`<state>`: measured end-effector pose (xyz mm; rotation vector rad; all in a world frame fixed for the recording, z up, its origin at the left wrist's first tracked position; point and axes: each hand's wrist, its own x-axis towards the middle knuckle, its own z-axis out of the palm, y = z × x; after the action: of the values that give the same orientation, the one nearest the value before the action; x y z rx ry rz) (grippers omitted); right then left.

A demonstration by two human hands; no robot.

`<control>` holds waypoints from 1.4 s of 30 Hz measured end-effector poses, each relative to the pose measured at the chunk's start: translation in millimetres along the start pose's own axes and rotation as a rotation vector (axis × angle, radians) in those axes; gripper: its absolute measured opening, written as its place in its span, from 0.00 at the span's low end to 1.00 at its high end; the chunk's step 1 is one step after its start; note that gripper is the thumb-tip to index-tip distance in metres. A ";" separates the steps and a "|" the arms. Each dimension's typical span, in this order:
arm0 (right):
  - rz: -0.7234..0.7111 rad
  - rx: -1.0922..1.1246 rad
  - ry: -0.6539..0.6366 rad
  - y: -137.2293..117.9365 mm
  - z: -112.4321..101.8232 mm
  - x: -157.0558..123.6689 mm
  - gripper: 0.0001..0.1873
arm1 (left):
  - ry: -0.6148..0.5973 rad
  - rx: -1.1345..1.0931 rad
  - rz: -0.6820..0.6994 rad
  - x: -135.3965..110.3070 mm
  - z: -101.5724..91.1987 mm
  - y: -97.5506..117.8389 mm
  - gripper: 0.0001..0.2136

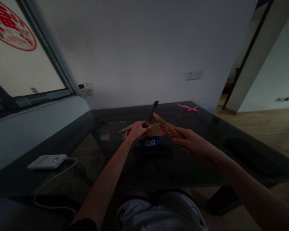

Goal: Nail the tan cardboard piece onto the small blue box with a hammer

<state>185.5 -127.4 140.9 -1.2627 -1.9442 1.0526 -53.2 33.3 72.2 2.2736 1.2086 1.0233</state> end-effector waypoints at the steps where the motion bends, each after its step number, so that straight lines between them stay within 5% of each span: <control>1: 0.010 -0.034 -0.014 -1.5 -0.4 2.1 0.27 | 0.000 0.013 -0.002 0.0 -0.5 0.4 0.08; 7: 0.057 -0.163 -0.039 -10.4 -1.2 6.6 0.26 | 0.011 0.060 -0.022 -0.4 -1.2 0.9 0.10; 33: 0.062 -0.087 0.008 -3.3 -4.1 -0.8 0.28 | -0.038 0.051 -0.028 1.4 -1.0 -1.3 0.10; 42: 0.103 -0.033 0.007 17.5 -3.4 -6.9 0.28 | -0.072 -0.080 0.063 0.8 -1.7 -2.3 0.11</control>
<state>198.9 -128.6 127.4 -1.3958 -1.9157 1.0689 -55.5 35.3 72.3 2.2792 1.0545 0.9850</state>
